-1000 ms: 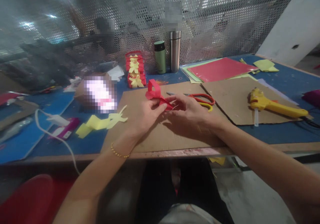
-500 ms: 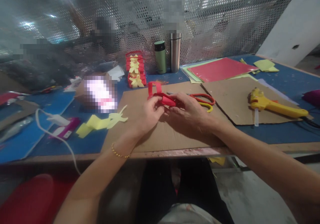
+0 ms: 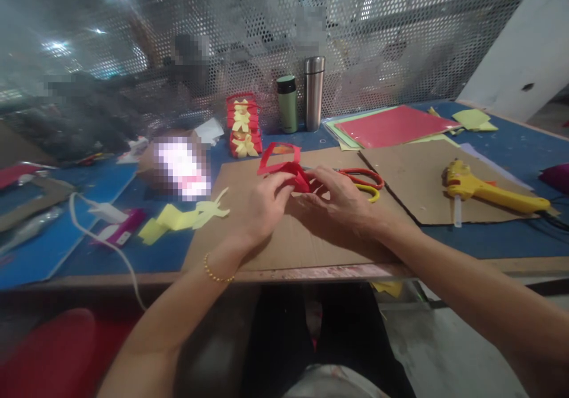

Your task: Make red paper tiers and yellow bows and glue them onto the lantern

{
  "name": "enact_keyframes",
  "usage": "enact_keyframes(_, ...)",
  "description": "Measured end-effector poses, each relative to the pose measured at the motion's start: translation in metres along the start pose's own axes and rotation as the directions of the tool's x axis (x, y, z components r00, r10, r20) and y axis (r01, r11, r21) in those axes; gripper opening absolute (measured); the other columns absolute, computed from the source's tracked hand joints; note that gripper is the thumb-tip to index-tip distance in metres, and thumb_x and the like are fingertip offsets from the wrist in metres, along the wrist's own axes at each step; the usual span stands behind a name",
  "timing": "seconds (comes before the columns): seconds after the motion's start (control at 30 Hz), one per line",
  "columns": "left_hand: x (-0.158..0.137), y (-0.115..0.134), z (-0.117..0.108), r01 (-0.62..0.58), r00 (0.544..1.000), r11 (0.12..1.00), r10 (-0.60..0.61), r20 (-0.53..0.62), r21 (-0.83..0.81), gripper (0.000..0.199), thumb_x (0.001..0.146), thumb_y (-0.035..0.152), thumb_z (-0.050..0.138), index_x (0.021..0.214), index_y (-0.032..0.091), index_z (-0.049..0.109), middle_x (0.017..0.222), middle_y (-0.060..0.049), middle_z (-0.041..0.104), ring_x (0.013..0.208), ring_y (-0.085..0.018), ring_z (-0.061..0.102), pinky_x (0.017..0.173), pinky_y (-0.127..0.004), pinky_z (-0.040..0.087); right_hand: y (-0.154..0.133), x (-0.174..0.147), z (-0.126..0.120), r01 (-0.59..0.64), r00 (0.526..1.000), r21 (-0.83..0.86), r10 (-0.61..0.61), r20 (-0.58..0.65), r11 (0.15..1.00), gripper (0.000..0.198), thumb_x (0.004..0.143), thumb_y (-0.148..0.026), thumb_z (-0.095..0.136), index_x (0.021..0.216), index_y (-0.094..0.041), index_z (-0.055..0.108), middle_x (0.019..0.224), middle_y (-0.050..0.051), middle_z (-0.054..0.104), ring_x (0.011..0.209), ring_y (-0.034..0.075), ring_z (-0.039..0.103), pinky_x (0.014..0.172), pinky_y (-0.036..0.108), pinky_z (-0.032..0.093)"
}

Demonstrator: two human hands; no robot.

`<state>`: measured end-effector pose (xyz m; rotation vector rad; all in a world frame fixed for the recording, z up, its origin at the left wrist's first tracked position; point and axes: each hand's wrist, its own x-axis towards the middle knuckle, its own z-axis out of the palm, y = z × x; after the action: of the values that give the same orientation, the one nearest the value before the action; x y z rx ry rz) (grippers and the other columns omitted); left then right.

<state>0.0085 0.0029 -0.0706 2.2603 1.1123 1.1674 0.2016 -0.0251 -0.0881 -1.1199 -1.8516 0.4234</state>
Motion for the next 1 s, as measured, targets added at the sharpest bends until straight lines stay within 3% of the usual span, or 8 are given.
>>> enact_keyframes(0.2, -0.003, -0.008, 0.002, -0.075, 0.997, 0.983, 0.079, -0.020, 0.165, 0.015, 0.098, 0.015, 0.059, 0.109, 0.021, 0.068, 0.103, -0.008, 0.078, 0.089, -0.021, 0.072, 0.086, -0.036, 0.055, 0.007, 0.008, -0.009, -0.082, 0.996, 0.117, 0.078, 0.035, 0.990, 0.026, 0.094, -0.032, 0.069, 0.119, -0.026, 0.073, 0.108, 0.009, 0.076, 0.091, 0.024, 0.072, 0.080, 0.040, 0.061)
enact_keyframes(0.37, -0.005, -0.008, 0.003, -0.219, 0.976, 0.904, 0.202, 0.086, 0.368, 0.021, 0.102, 0.015, 0.049, 0.105, 0.017, 0.070, 0.098, -0.012, 0.073, 0.090, -0.024, 0.067, 0.087, -0.039, 0.052, 0.021, 0.016, -0.016, -0.176, 0.984, 0.289, 0.171, 0.044, 0.941, 0.043, 0.077, -0.016, 0.062, 0.119, -0.022, 0.073, 0.110, 0.009, 0.078, 0.092, 0.023, 0.075, 0.083, 0.041, 0.062)
enact_keyframes(0.5, -0.006, -0.005, 0.001, -0.291, 0.957, 0.838, 0.252, 0.145, 0.461, 0.025, 0.101, 0.013, 0.049, 0.109, 0.016, 0.072, 0.101, -0.014, 0.073, 0.092, -0.026, 0.065, 0.088, -0.040, 0.051, 0.029, 0.019, -0.018, -0.192, 0.978, 0.361, 0.209, -0.008, 0.913, 0.050, 0.068, -0.013, 0.059, 0.115, -0.020, 0.074, 0.105, 0.009, 0.079, 0.092, 0.024, 0.076, 0.084, 0.041, 0.062)
enact_keyframes(0.67, -0.006, -0.004, -0.002, -0.224, 0.975, 0.884, 0.200, 0.099, 0.410, 0.026, 0.101, 0.014, 0.048, 0.114, 0.015, 0.072, 0.101, -0.013, 0.073, 0.089, -0.025, 0.065, 0.085, -0.039, 0.052, 0.022, 0.016, -0.016, -0.187, 0.982, 0.352, 0.163, 0.095, 0.917, 0.043, 0.072, -0.017, 0.063, 0.113, -0.023, 0.075, 0.115, 0.009, 0.079, 0.102, 0.026, 0.075, 0.090, 0.044, 0.061)
enact_keyframes(0.8, -0.006, -0.008, -0.002, -0.275, 0.961, 0.878, 0.247, 0.121, 0.392, 0.027, 0.093, 0.008, 0.050, 0.108, 0.015, 0.072, 0.111, -0.016, 0.072, 0.100, -0.028, 0.065, 0.092, -0.045, 0.054, 0.019, 0.015, -0.014, -0.180, 0.982, 0.348, 0.147, 0.120, 0.920, 0.045, 0.072, -0.015, 0.059, 0.113, -0.023, 0.076, 0.109, 0.007, 0.080, 0.104, 0.025, 0.073, 0.097, 0.046, 0.058)
enact_keyframes(0.9, -0.006, -0.014, 0.000, -0.307, 0.951, 0.887, 0.275, 0.139, 0.346, 0.024, 0.090, 0.007, 0.050, 0.099, 0.015, 0.072, 0.110, -0.018, 0.072, 0.104, -0.031, 0.066, 0.097, -0.051, 0.056, 0.023, 0.016, -0.017, -0.221, 0.975, 0.424, 0.211, 0.071, 0.878, 0.042, 0.071, -0.016, 0.060, 0.109, -0.022, 0.076, 0.110, 0.007, 0.080, 0.101, 0.025, 0.074, 0.095, 0.045, 0.059)
enact_keyframes(1.0, -0.007, -0.018, 0.002, -0.309, 0.942, 0.931, 0.272, 0.197, 0.194, 0.017, 0.087, 0.010, 0.058, 0.095, 0.016, 0.072, 0.112, -0.018, 0.071, 0.105, -0.032, 0.068, 0.098, -0.054, 0.057, 0.026, 0.018, -0.023, -0.260, 0.953, 0.485, 0.302, -0.009, 0.835, 0.030, 0.076, -0.023, 0.068, 0.105, -0.023, 0.076, 0.107, 0.007, 0.079, 0.095, 0.024, 0.074, 0.091, 0.045, 0.060)
